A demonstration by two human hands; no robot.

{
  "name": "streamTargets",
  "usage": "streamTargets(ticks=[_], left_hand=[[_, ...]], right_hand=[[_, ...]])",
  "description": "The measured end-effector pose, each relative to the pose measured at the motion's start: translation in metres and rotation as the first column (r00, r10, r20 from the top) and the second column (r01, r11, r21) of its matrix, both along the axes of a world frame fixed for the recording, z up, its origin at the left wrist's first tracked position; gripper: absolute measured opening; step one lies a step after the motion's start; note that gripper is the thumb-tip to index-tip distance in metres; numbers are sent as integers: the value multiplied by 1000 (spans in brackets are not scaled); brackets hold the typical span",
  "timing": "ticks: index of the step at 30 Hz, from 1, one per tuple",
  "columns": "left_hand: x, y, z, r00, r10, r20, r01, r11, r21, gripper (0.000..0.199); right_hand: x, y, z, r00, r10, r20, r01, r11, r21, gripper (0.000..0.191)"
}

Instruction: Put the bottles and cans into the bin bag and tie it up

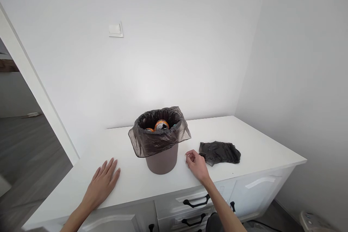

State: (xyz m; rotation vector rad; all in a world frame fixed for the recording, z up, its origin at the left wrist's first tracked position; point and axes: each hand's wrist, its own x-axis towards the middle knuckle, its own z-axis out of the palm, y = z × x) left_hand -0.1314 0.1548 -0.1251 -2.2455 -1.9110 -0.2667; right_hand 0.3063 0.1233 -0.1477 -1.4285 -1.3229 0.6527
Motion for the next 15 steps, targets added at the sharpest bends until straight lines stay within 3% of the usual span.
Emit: streamTargets(ticks=[15], left_hand=[[2,-4,4,1000,5,10,-5,1000,-23,69]], right_hand=[[-3,-4,7,1000,-8,-1,8,1000,-3,22]])
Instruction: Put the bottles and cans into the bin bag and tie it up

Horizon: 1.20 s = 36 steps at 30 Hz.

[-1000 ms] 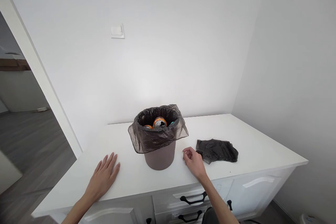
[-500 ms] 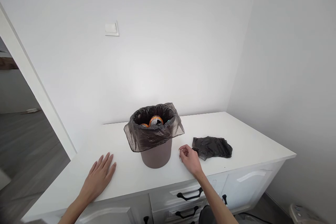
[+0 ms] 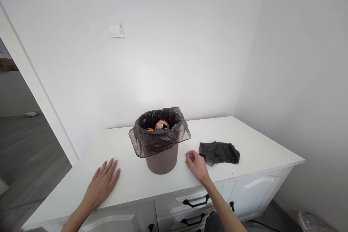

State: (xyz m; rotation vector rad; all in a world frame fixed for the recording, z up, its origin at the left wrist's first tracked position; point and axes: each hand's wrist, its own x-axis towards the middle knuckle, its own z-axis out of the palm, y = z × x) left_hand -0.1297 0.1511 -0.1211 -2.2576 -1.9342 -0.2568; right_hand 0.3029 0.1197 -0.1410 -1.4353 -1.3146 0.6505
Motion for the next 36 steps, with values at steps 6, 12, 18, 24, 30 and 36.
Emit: streamTargets(ticks=[6,12,18,24,30,36], left_hand=[[2,-2,2,1000,2,13,-1,1000,-23,70],[-1,0,-2,999,-13,38,12,1000,22,68],[-2,0,-3,999,-22,49,20,999,30,68],[-2,-2,-1,999,-19,47,19,1000,15,69],[-3,-3,-3,999,-16,42,16,1000,11,69],[-7,1,-11,997,-36,71,33,998,53,68]], right_hand=[[0,-2,1,1000,2,-8,-2,1000,-8,23],[-1,-2,0,1000,-5,-10,5,1000,-6,23],[-1,-2,-1,1000,-1,-18,1,1000,-7,25],[-1,-1,-2,1000,0,-15,-1,1000,-12,25],[-2,-2,-4,1000,3,-9,-3,1000,-2,24],[-1,-2,-4,1000,-2,-10,2,1000,1,24]])
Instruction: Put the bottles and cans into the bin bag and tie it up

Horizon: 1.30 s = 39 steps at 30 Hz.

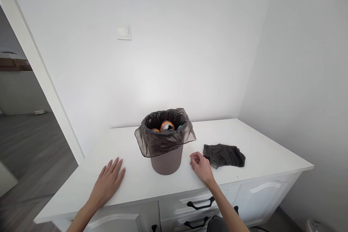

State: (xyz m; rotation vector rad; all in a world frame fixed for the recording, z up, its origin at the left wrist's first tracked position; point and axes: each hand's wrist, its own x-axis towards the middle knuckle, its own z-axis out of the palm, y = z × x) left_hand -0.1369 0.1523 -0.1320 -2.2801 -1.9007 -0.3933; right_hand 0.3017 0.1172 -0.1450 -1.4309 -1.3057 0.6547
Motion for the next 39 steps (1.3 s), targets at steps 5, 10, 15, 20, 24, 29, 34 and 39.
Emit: streamTargets(ticks=[5,10,15,20,24,29,34,39], left_hand=[[-1,2,-3,1000,1,-3,-1,1000,13,67],[1,1,1,1000,6,-19,-6,1000,-6,68],[4,-1,5,999,18,-39,-19,999,-26,68],[5,0,6,998,26,-53,-28,999,-40,69],[5,1,6,999,13,-50,-15,1000,-28,69],[5,2,7,999,18,-44,-19,999,-26,68],[6,0,10,999,9,-39,-10,1000,-29,69],[7,-2,13,1000,0,-29,-1,1000,-20,69]], right_hand=[[1,1,-1,1000,-1,-3,1,1000,-1,24],[2,1,-2,1000,5,-9,-5,1000,-5,24],[3,2,-2,1000,9,-14,-9,1000,-2,23],[4,3,-2,1000,13,-23,-13,1000,-2,24],[4,3,0,999,13,-29,-13,1000,-5,25],[4,2,3,999,17,-39,-18,1000,-13,26],[2,0,7,999,21,-48,-22,1000,-19,25],[1,-3,12,998,20,-61,-21,1000,-21,24]])
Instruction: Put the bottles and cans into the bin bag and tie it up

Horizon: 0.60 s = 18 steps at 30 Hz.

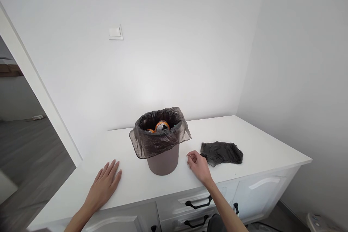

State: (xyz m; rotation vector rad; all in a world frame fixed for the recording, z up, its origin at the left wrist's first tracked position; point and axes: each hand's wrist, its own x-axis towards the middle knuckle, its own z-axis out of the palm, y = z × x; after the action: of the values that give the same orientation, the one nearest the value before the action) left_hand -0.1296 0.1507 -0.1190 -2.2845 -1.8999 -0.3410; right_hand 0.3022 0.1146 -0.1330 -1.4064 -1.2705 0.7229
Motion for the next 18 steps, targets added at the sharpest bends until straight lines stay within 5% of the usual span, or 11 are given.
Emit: streamTargets(ticks=[7,11,13,15,18], left_hand=[[6,-12,9,992,-12,122,-3,992,128,62],[19,-18,43,909,-170,381,71,963,260,44],[33,-14,71,784,-147,603,73,987,146,45],[52,-6,103,584,-16,811,124,990,-69,53],[81,9,145,225,237,945,350,886,-305,61]], right_hand=[[-9,-8,10,996,45,-80,-47,999,-20,37],[-7,-10,45,953,154,-262,-174,983,-53,51],[-4,-7,77,881,210,-423,-256,965,-54,52],[-1,-2,114,808,237,-539,-302,953,-34,51],[3,0,162,784,241,-573,-325,945,-47,43]])
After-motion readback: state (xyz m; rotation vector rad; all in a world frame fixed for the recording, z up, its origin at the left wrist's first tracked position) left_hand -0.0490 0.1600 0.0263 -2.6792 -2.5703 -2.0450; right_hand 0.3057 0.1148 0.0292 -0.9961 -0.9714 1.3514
